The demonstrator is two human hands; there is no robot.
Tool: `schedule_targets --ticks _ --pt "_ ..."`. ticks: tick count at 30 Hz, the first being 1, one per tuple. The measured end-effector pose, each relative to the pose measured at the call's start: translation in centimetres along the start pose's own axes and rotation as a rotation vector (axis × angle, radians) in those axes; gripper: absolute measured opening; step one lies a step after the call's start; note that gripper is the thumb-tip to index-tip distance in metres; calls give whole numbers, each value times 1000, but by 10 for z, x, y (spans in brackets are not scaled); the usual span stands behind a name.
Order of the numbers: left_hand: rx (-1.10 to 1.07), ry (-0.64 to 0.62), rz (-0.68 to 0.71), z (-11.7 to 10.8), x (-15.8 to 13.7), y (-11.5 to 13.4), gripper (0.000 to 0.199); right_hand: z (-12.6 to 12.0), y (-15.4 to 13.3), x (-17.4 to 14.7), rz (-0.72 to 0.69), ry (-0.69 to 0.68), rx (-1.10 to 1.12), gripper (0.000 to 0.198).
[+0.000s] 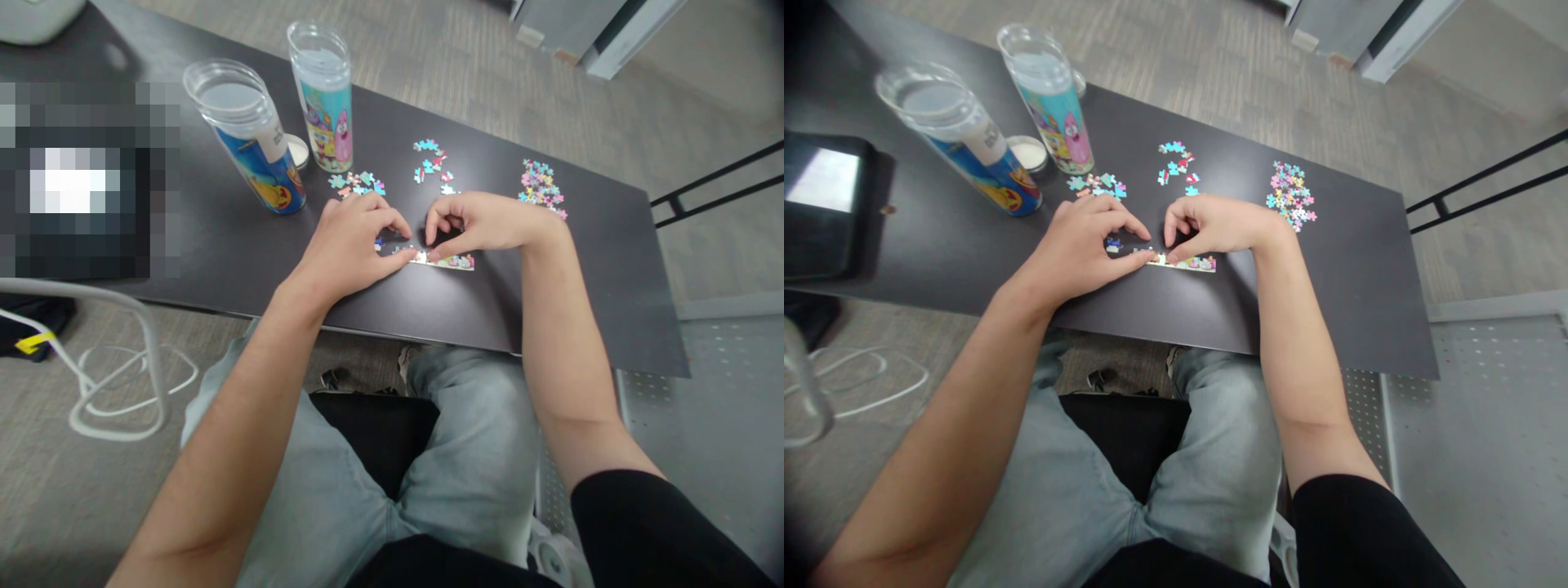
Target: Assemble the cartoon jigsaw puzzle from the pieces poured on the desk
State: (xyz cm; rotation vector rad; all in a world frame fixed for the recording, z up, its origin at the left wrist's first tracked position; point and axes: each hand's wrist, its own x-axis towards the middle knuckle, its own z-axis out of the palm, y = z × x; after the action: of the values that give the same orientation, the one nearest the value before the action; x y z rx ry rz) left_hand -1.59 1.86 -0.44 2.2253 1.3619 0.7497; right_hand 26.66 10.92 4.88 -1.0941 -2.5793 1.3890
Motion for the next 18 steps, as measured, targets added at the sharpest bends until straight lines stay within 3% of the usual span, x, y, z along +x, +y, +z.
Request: schedule_targets --ticks 6,12,18 --pt "-18 -4 1 -2 1 1 23 0 2 1 18 90 72 59" --pt "-90 59 -6 -5 3 -3 20 -4 8 1 47 418 34 54" --pt "-101 94 -30 -19 0 -15 25 -14 45 9 73 737 -105 39"
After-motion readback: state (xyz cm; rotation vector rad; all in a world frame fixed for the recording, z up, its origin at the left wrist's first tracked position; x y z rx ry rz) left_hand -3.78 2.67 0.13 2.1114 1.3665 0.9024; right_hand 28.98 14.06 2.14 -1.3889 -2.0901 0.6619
